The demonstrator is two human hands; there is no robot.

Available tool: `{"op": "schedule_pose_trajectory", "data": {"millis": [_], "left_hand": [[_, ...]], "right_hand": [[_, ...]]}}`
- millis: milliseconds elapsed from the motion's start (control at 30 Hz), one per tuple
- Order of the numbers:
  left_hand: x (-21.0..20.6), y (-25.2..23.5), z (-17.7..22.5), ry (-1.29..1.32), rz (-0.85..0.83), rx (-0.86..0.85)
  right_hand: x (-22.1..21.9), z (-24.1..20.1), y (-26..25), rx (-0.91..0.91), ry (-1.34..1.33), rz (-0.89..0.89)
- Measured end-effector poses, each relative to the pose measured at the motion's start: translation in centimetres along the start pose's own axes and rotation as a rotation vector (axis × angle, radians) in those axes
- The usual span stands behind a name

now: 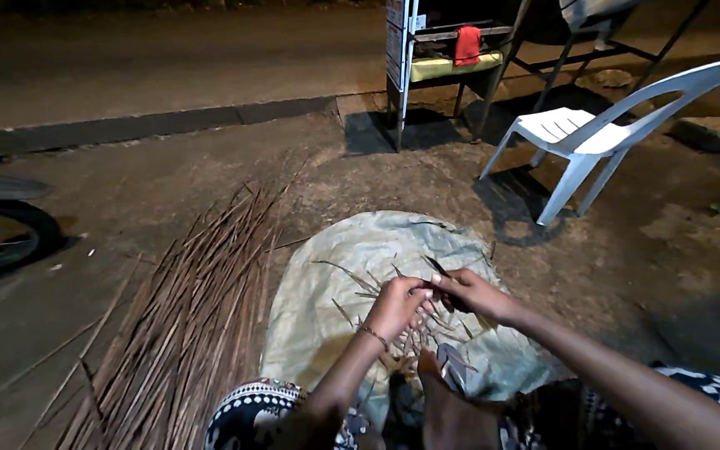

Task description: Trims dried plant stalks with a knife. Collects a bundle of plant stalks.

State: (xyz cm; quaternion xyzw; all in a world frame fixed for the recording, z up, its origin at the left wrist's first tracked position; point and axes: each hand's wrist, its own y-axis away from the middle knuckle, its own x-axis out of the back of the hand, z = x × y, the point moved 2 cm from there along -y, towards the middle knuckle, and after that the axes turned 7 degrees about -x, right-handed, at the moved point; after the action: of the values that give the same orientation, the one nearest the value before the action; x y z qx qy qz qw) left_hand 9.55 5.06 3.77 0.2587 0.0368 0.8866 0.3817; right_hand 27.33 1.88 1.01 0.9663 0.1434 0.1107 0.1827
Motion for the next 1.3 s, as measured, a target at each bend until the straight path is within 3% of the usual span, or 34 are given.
{"op": "schedule_pose_trajectory", "data": {"millis": [100, 167, 400, 633, 933, 1067, 1100, 1200, 1300], "left_hand": [[0.3, -0.4, -1.7, 0.342, 0.049, 0.024], [0.0, -0.2, -2.0, 0.491, 0.120, 0.059], [-2.6, 1.4, -3.0, 0.583, 0.191, -0.054], [-4.2, 2.5, -4.1, 0.653, 0.282, -0.072], [-4.4, 2.0, -5.6, 0.699, 0.257, 0.043], [-4.2, 3.7, -4.5, 0.789, 0.215, -0.090], [-3.4, 4.0, -4.4, 0.823, 0.236, -0.111], [-2.0, 4.0, -5.4, 0.915, 0.235, -0.086], [-2.0, 3.8, -5.6, 0.934, 0.166, -0.065]], "right_hand": [[1.1, -0.5, -0.2, 0.060, -0.030, 0.041], [1.7, -0.8, -0.2, 0.068, 0.127, 0.112], [-0.7, -1.7, 0.7, -0.067, 0.830, 0.071], [-2.6, -0.7, 0.5, 0.017, 1.049, 0.132], [-2.1, 1.0, -2.2, -0.152, 1.029, -0.061], [4.2, 6.5, -2.2, -0.550, 1.073, -0.035], [5.6, 7.5, -1.9, -0.581, 1.073, -0.029], [6.1, 5.8, -1.7, -0.394, 0.909, 0.046], [2.1, 1.7, -1.9, -0.144, 0.707, 0.101]]}}
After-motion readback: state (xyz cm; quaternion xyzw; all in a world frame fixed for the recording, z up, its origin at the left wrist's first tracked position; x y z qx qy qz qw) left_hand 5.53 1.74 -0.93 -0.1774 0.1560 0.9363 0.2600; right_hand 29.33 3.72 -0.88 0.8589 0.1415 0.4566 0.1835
